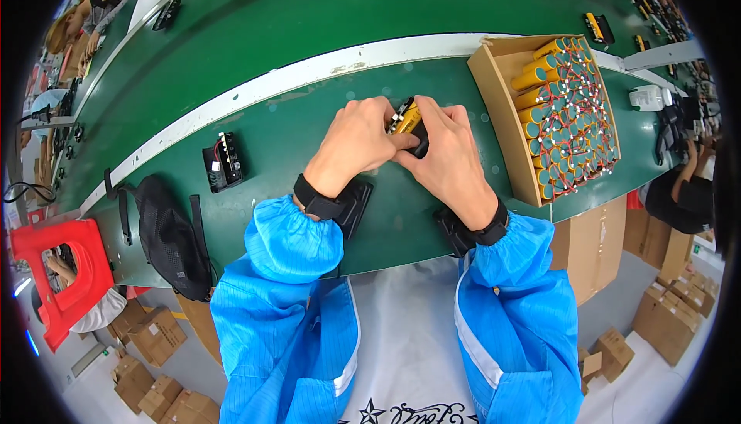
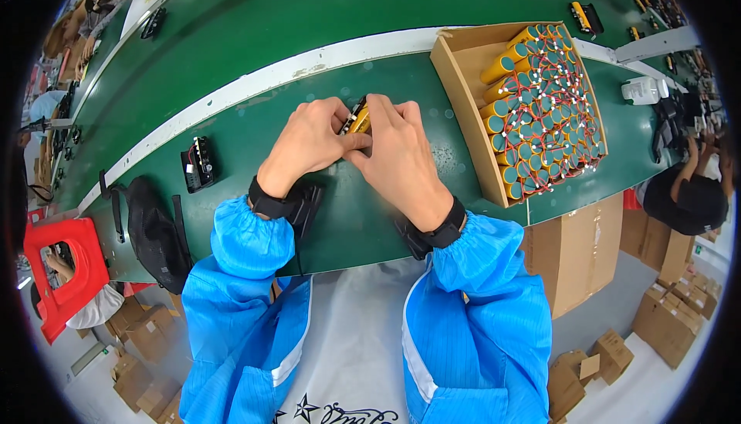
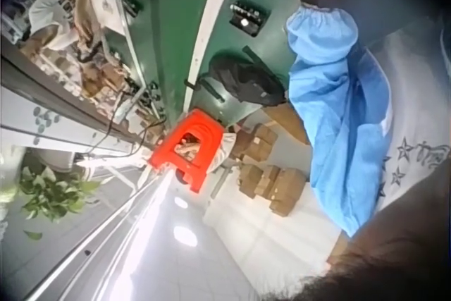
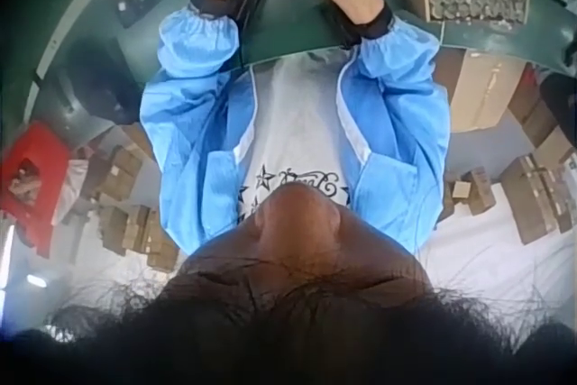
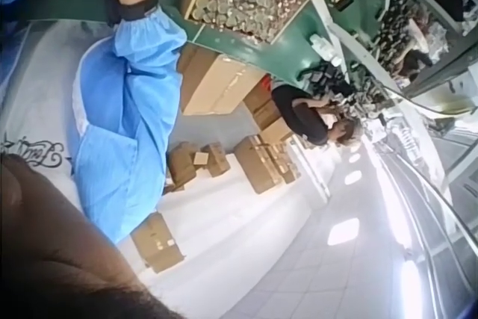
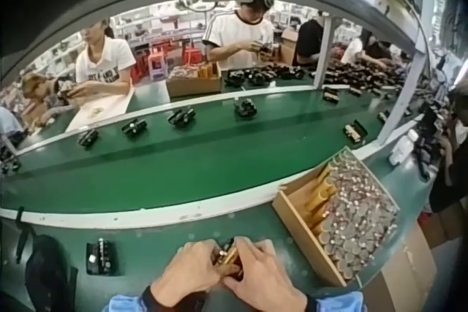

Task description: The person assembles battery packs by picking up a battery from a box, inserting it into a plastic housing, and pressing them together. The person then tucks a small wire into the housing before placing the completed assembly back onto the conveyor belt.

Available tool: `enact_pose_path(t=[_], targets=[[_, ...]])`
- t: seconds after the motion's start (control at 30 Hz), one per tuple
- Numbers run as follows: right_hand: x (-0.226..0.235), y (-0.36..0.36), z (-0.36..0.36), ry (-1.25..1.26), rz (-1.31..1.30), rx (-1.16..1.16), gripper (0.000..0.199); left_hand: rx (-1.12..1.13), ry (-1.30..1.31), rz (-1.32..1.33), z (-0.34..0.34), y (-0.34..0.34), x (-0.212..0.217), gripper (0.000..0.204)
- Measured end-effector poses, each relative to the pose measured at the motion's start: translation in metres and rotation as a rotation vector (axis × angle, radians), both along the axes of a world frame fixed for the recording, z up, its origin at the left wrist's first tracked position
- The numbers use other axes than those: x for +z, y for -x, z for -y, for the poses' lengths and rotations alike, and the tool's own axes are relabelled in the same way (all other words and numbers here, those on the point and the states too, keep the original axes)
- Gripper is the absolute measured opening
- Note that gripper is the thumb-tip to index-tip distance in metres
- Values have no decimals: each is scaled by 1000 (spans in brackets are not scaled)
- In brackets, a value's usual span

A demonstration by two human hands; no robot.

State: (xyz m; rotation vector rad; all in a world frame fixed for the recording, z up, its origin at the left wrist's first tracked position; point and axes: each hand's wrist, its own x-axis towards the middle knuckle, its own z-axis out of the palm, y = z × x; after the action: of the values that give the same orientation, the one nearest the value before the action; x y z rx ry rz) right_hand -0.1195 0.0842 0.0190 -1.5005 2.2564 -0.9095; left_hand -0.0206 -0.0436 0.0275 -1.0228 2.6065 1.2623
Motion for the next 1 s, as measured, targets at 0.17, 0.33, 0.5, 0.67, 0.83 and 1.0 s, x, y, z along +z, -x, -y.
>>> enact_pose_path(t=[0.17,0.33,0.5,0.67,0.83,1.0], targets=[[-2,4,0,28,14,21,79,8,23,-30,1,3,-7,43],[-8,7,-6,60,55,94,86,64,-67,-92,3,9,-21,40],[-4,12,-9,45,74,104,88,150,-78,-126,-3,17,-24,42],[24,25,-27,161,0,62,75,63,14,-163,-8,19,-19,36],[88,102,-36,15,-323,5,48,86,57,-200,-13,3,-17,39],[47,167,-22,-341,-751,-124,26,-46,67,-135,25,36,-7,41]])
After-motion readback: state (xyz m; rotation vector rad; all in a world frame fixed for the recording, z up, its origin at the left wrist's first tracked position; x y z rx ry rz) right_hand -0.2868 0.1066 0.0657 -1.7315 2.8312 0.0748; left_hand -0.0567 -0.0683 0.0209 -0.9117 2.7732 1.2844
